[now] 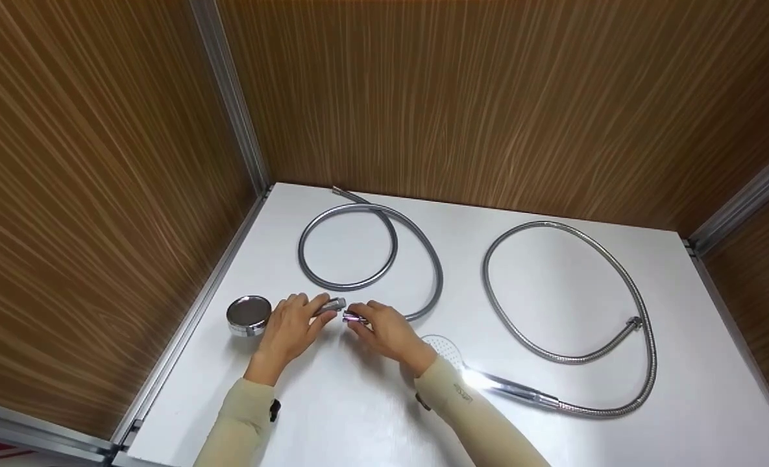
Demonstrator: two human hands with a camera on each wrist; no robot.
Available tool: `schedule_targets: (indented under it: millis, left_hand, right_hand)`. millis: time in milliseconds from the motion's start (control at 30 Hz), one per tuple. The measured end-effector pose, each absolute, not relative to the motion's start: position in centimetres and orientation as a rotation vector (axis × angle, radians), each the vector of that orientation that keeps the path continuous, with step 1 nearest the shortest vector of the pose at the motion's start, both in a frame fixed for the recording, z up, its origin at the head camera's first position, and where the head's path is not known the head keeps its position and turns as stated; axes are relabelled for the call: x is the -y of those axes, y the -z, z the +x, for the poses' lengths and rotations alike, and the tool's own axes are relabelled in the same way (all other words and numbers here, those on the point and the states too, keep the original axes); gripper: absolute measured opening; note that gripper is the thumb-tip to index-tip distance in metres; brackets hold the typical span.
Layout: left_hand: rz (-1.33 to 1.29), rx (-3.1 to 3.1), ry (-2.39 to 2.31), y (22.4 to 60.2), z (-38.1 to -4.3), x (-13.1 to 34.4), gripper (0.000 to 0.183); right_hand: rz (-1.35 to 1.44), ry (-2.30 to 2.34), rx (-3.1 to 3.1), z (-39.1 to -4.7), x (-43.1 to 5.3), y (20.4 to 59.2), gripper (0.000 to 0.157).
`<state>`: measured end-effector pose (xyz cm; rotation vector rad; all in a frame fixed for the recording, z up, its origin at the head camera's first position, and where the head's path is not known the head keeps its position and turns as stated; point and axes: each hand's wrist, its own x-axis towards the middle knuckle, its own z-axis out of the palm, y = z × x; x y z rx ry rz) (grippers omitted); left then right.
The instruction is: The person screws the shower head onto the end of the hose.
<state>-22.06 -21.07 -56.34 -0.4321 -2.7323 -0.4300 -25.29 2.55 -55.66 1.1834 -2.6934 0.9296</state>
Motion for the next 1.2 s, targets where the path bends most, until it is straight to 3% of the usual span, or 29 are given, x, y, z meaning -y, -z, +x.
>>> schedule_targets:
  millis: [800, 1200]
  left_hand:
    - [-0.525, 2.717, 0.277, 55.5, -21.2, 20.9, 0.039]
    - [-0.565, 2.774, 0.301, 55.5, -20.6, 20.7, 0.038]
  right_hand:
    - [1.226, -0.892, 2.697, -25.8, -3.3, 54.7, 0.032]
    - [1.277, -0.783, 2.674, -25.7, -3.4, 54.5, 0.026]
